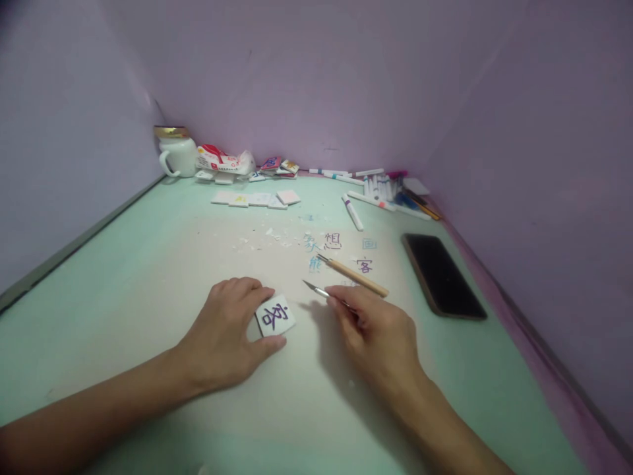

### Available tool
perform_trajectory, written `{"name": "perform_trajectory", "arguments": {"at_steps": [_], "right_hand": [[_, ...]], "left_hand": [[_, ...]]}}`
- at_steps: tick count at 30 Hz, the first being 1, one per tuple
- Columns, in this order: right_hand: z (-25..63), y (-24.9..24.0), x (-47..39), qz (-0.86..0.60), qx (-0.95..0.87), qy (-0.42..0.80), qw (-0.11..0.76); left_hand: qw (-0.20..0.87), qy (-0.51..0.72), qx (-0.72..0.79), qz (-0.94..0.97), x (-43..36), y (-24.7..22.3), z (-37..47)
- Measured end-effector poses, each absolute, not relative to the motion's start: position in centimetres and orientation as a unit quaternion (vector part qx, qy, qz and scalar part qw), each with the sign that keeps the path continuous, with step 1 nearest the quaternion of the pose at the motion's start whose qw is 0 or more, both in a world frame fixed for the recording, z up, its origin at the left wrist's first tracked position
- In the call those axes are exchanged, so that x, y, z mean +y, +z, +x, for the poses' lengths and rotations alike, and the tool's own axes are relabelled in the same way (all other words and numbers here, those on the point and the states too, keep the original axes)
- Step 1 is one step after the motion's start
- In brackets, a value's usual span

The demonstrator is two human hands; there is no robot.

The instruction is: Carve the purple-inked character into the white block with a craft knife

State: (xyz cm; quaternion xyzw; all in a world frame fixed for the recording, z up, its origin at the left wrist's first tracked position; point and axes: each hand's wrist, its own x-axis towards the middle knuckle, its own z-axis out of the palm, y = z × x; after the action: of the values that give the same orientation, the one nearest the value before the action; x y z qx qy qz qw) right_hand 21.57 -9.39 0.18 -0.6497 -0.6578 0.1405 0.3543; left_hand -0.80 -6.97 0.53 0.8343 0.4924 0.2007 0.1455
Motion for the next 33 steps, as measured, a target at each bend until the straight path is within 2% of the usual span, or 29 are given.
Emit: {"name": "perform_trajectory", "arguments": {"at_steps": [6,9,13,19,33], "right_hand": [[20.5,0.1,-9.3,-0.629,-0.723,0.082,0.274],[20.4,0.3,-9.3,-0.64,-0.715,0.08,0.268],[20.4,0.2,-9.1,-0.659,-0.702,0.109,0.248],[19.8,0.2,-9.0,-0.633,-0.716,0.148,0.256],[20.0,0.4,-8.4,-0.635,-0.725,0.134,0.232]], "left_hand": [[0.196,0.19,0.47,0.839,-6.9,-0.1,-0.8],[0.218,0.214,0.459,0.834,-6.8,-0.3,-0.9],[0.199,0.183,0.508,0.818,-6.7,0.3,-0.8],[0.203,0.167,0.5,0.825,-6.5,0.6,-0.8],[0.201,0.183,0.477,0.836,-6.2,0.4,-0.9]]}}
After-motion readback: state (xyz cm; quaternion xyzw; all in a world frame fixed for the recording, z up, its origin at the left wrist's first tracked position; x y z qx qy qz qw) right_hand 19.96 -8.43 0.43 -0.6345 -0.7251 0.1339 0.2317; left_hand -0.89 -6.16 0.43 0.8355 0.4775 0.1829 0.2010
